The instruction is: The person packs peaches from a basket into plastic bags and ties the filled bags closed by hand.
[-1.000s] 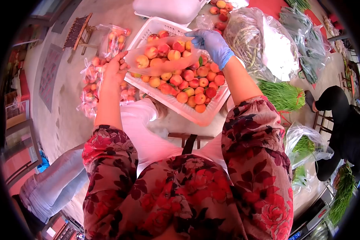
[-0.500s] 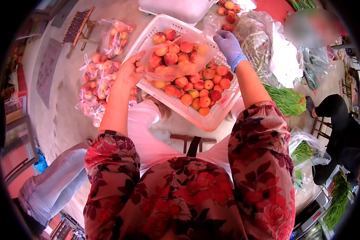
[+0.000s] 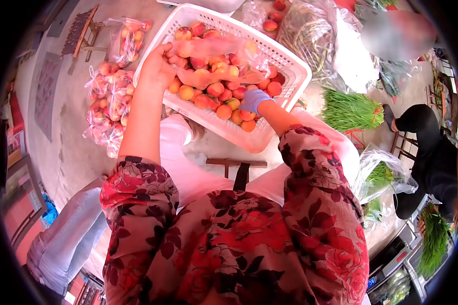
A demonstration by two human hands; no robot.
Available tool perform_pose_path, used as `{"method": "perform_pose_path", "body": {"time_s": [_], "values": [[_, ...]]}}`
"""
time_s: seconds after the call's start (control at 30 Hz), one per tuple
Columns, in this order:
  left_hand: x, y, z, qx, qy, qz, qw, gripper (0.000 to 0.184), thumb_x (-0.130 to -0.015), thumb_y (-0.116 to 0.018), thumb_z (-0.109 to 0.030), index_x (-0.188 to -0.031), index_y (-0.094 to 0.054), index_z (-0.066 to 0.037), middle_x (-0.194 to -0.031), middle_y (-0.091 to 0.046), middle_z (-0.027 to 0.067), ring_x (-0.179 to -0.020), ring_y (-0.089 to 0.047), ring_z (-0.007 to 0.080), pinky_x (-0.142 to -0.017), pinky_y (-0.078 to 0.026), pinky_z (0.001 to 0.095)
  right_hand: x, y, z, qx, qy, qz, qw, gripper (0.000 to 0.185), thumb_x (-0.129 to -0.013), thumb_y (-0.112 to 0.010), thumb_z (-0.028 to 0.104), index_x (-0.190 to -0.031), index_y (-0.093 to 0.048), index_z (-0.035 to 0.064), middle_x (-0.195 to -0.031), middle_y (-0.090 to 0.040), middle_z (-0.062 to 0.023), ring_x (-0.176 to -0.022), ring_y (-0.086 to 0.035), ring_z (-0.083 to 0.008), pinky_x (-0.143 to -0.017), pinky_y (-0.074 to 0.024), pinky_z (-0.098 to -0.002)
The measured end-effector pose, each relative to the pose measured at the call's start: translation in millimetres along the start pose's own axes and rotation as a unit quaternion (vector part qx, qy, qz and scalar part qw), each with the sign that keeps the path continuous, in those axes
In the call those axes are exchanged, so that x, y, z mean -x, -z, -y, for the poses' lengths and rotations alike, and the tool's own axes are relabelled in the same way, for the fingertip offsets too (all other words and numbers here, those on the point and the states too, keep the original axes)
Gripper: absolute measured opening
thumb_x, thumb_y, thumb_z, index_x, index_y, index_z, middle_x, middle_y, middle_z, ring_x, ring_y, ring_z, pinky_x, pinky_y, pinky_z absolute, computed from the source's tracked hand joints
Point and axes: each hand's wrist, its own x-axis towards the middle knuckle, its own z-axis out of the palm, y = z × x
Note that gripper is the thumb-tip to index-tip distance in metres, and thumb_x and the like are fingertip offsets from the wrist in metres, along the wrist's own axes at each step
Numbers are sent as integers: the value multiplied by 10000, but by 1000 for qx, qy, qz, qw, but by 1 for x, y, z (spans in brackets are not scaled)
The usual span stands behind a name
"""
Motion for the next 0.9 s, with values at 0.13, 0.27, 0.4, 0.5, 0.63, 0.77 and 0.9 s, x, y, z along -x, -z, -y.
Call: {"method": "perform_pose_path", "body": {"time_s": [0.13, 0.27, 0.4, 0.5, 0.63, 0.77, 0.9], "values": [[2, 2, 1, 8, -10, 3, 1000, 41, -782, -519, -100, -751, -511, -74, -603, -404, -25, -529, -360, 94, -522, -342, 247, 6, -10, -6, 120, -134, 56, 982, 812, -591, -679, 499, -1261, -406, 130, -1311, -294, -157, -1154, -378, -371, -898, -384, -448], [12, -11, -2, 2, 2, -19, 1000, 24, -794, -508, -97, -782, -511, -77, -636, -383, -26, -571, -352, 92, -556, -330, 245, -13, -23, -1, 133, -150, 118, 973, 893, -534, -712, 529, -1287, -381, 182, -1348, -198, -172, -1189, -269, -479, -919, -335, -548], [7, -14, -8, -7, -10, -12, 1000, 46, -803, -487, -74, -840, -510, -58, -646, -390, -33, -582, -349, 91, -566, -302, 230, -25, -28, 4, 155, -176, 114, 965, 886, -526, -726, 519, -1280, -400, 185, -1337, -204, -180, -1167, -265, -521, -921, -323, -570], [9, -9, -8, -18, -7, 3, 1000, 162, -811, -480, -61, -968, -486, -22, -698, -407, -14, -579, -348, 102, -582, -318, 236, -27, -33, 3, 139, -191, 109, 966, 881, -553, -720, 488, -1291, -388, 138, -1325, -207, -162, -1166, -280, -475, -915, -353, -508], [11, 11, -13, -4, 18, 67, 998, 321, -820, -483, -59, -1126, -442, 30, -771, -420, 13, -570, -341, 113, -607, -354, 253, -26, -29, 1, 143, -155, 143, 967, 822, -555, -723, 453, -1237, -456, 82, -1318, -203, -155, -1153, -282, -457, -919, -363, -462], [21, 29, -10, -38, 27, 32, 998, 315, -823, -479, -75, -1120, -466, 28, -704, -389, -9, -560, -336, 97, -604, -356, 247, -15, -38, -11, 184, -123, 123, 967, 761, -543, -708, 487, -1178, -524, 111, -1310, -236, -176, -1147, -320, -430, -896, -378, -446], [18, 50, -5, -41, 31, 37, 998, 287, -834, -475, -82, -1100, -510, 22, -625, -358, -28, -544, -341, 93, -595, -362, 240, -26, -42, -19, 265, -65, 164, 948, 761, -519, -719, 504, -1166, -537, 147, -1299, -272, -182, -1135, -380, -374, -886, -397, -403]]}}
